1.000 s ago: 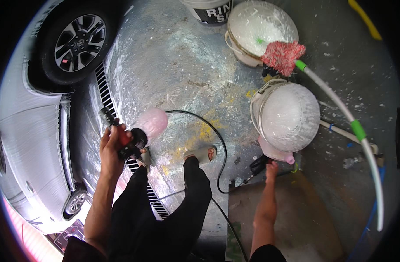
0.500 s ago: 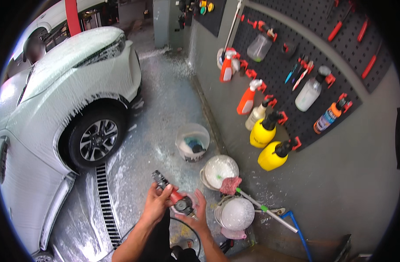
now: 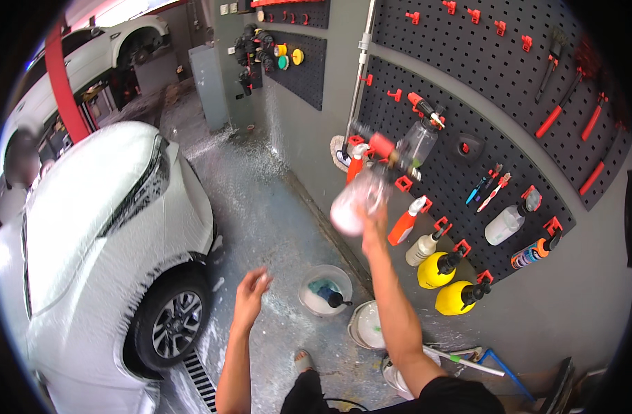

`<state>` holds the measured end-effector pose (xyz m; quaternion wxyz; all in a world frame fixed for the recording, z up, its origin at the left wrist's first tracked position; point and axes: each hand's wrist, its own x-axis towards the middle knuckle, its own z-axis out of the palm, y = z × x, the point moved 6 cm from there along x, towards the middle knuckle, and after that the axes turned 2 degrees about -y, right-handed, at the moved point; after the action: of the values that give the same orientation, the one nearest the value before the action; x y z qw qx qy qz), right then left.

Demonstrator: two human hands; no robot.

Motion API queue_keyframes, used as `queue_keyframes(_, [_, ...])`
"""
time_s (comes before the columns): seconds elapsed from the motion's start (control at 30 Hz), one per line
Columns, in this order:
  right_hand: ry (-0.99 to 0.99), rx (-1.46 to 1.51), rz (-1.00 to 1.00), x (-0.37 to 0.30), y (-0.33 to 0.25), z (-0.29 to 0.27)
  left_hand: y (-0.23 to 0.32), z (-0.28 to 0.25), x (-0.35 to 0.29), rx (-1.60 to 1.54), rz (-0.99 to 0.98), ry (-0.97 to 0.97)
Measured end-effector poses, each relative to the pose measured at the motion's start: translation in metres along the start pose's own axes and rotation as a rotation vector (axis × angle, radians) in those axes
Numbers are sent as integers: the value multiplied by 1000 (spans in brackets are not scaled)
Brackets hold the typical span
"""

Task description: The person prepares a pressure washer with pink soap, then sprays foam onto a white SUV. They walk around the vehicle to cover all sides, then use a wash mitt to scrub the hood and windshield.

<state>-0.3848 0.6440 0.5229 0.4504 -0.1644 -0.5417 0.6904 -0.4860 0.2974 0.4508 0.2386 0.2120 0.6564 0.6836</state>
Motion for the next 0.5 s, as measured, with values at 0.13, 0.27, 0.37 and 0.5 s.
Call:
queue_keyframes(0.13, [55, 81, 56, 158, -20, 32, -133, -115, -31, 277, -222, 65])
queue_keyframes(0.27, [145, 18, 245, 261, -33, 57, -265, -224, -133, 402, -536, 213])
queue_keyframes(0.37, [269, 29, 262, 302, -26, 68, -307, -265, -205, 346, -704, 105])
queue_keyframes(0.5, [345, -47, 313, 332, 5, 67, -306, -268, -314, 125, -1117, 205])
